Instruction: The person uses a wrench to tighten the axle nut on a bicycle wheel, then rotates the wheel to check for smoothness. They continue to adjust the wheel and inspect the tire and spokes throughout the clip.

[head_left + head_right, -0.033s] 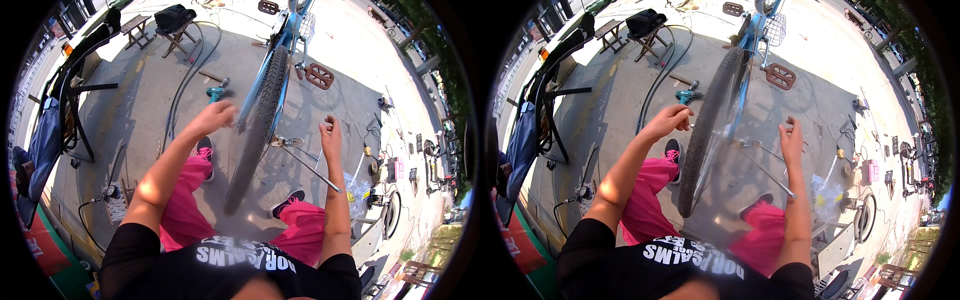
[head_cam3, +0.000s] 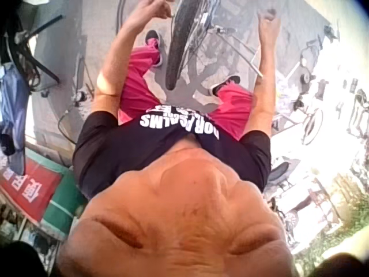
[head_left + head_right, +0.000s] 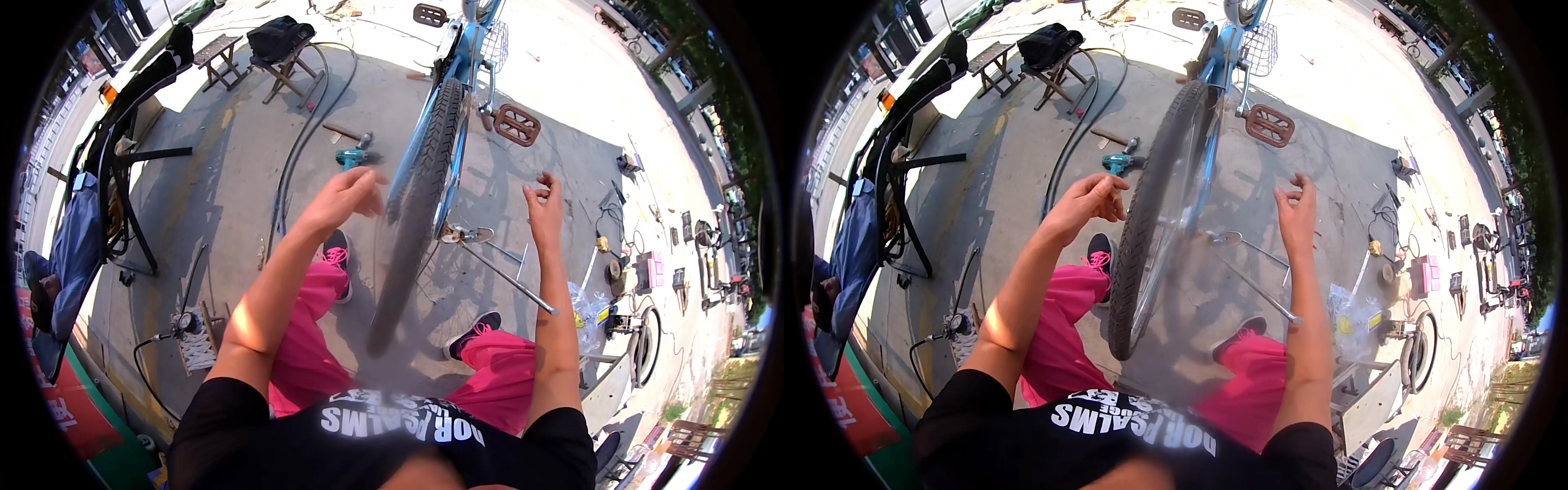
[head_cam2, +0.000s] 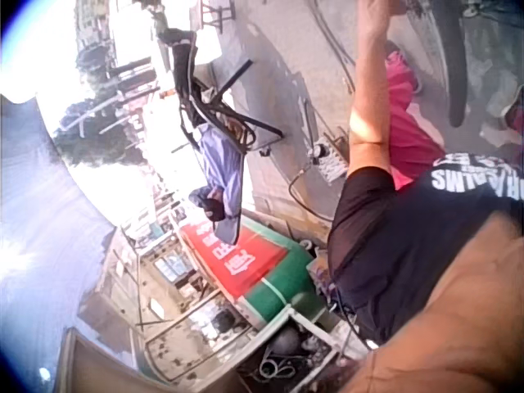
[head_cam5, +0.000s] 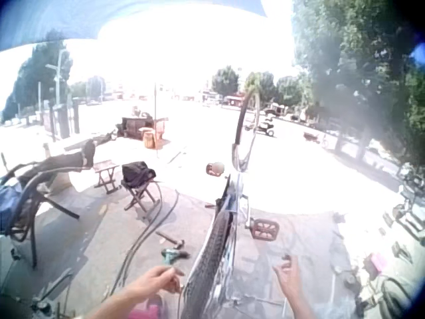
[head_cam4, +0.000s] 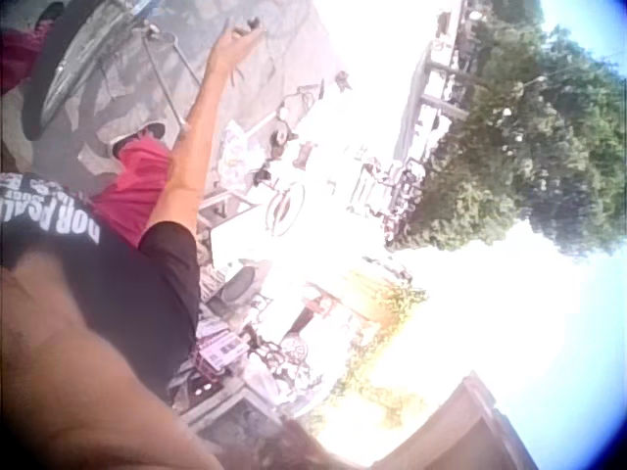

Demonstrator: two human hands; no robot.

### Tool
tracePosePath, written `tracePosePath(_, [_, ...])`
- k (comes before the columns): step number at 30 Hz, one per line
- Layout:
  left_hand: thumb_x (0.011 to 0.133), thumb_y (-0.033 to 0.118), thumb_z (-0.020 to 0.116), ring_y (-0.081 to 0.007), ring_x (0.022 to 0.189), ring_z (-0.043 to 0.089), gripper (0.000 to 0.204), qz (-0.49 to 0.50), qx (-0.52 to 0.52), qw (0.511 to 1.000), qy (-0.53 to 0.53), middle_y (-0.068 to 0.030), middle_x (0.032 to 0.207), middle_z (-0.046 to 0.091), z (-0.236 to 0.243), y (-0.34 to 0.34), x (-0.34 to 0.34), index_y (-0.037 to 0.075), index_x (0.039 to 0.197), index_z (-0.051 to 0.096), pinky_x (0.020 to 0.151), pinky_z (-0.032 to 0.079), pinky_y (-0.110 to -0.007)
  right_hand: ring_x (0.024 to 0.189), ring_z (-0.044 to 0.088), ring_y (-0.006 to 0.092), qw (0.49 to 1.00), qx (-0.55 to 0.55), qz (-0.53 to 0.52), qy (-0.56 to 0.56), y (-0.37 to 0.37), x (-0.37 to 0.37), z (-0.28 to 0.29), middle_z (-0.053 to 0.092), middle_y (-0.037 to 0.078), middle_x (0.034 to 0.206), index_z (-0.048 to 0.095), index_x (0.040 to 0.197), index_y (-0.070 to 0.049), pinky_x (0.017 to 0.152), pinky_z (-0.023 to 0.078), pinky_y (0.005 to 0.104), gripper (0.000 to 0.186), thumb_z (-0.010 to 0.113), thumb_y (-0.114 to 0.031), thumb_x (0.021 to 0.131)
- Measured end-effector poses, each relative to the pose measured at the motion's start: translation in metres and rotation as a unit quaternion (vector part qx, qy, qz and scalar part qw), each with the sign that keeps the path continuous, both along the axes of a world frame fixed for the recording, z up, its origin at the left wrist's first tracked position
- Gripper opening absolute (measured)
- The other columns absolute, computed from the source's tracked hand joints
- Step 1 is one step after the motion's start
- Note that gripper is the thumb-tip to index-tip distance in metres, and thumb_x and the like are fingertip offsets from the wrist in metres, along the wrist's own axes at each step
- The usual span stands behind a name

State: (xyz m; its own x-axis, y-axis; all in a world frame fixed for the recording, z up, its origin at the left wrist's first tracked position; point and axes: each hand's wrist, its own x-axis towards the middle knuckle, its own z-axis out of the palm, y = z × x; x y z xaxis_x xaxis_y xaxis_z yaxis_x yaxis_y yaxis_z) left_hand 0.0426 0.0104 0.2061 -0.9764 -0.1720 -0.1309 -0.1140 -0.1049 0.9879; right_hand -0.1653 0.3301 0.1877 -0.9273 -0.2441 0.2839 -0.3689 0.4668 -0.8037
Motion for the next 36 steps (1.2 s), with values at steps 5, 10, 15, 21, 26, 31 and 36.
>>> tracePosePath(5, [0.095, 0.053, 0.04, -0.019, 0.081, 0.062, 0.06, 0.024, 0.104, 0.987, 0.122, -0.0086, 0.095, 0.062, -0.02, 0.035, 0.018, 0.0, 0.121, 0.049, 0.073, 0.051, -0.032, 0.111, 0.053, 0.0296, 0.978, -0.177, -0.042, -0.103, -0.029, -0.096, 0.01, 0.046, 0.02, 0.129, 0.03, 0.138, 0.0, 0.091, 0.046, 0.0397, 0.081, 0.073, -0.033, 0.079])
tracePosePath(10, [0.089, 0.062, 0.042, -0.0218, 0.085, 0.064, 0.071, 0.008, 0.199, 0.974, 0.105, -0.0122, 0.092, 0.062, -0.021, 0.037, 0.02, 0.0, 0.123, 0.048, 0.073, 0.054, -0.034, 0.097, 0.061, 0.0241, 0.91, -0.3, 0.118, -0.262, -0.044, -0.119, 0.01, 0.055, 0.016, 0.116, 0.039, 0.129, 0.001, 0.08, 0.055, 0.0401, 0.058, 0.069, -0.021, 0.085])
tracePosePath(15, [0.093, 0.064, 0.027, -0.0256, 0.074, 0.058, 0.078, 0.029, 0.151, 0.986, 0.072, -0.0141, 0.078, 0.057, -0.025, 0.039, 0.019, -0.006, 0.123, 0.045, 0.062, 0.046, -0.035, 0.091, 0.063, 0.0178, 0.922, -0.282, 0.142, -0.222, -0.053, -0.128, 0.02, 0.061, 0.011, 0.108, 0.047, 0.122, 0.003, 0.075, 0.056, 0.0326, 0.043, 0.063, -0.019, 0.089])
tracePosePath(21, [0.096, 0.055, 0.03, -0.0225, 0.066, 0.051, 0.07, 0.004, 0.148, 0.982, 0.113, -0.0129, 0.078, 0.057, -0.027, 0.045, 0.008, -0.008, 0.119, 0.049, 0.059, 0.041, -0.033, 0.092, 0.065, 0.0189, 0.945, -0.271, 0.148, -0.111, -0.057, -0.142, 0.064, 0.062, 0.014, 0.107, 0.047, 0.124, 0.003, 0.079, 0.058, 0.0319, 0.042, 0.062, -0.016, 0.09])
tracePosePath(26, [0.092, 0.058, 0.04, -0.0207, 0.065, 0.049, 0.071, 0.009, 0.166, 0.977, 0.136, -0.0122, 0.078, 0.058, -0.024, 0.051, 0.006, -0.007, 0.117, 0.049, 0.058, 0.039, -0.032, 0.082, 0.066, 0.0211, 0.936, -0.309, 0.142, -0.094, -0.062, -0.161, 0.07, 0.063, 0.014, 0.098, 0.051, 0.115, 0.002, 0.068, 0.058, 0.0315, 0.033, 0.063, -0.009, 0.086])
tracePosePath(31, [0.085, 0.07, 0.041, -0.0191, 0.063, 0.047, 0.083, 0.042, 0.166, 0.981, 0.095, -0.0106, 0.076, 0.055, -0.029, 0.042, 0.013, -0.007, 0.114, 0.05, 0.056, 0.037, -0.031, 0.075, 0.066, 0.0187, 0.93, -0.325, 0.145, -0.087, -0.068, -0.167, 0.082, 0.063, 0.012, 0.093, 0.052, 0.11, 0.002, 0.062, 0.058, 0.03, 0.027, 0.062, -0.005, 0.085])
tracePosePath(36, [0.078, 0.078, 0.043, -0.0161, 0.056, 0.044, 0.088, 0.156, 0.106, 0.982, 0.01, -0.0071, 0.067, 0.049, -0.016, 0.048, 0.01, -0.005, 0.106, 0.051, 0.049, 0.032, -0.027, 0.08, 0.064, 0.0181, 0.933, -0.328, 0.149, -0.014, -0.078, -0.186, 0.088, 0.062, 0.012, 0.095, 0.052, 0.11, 0.003, 0.067, 0.058, 0.0301, 0.028, 0.062, -0.002, 0.084])
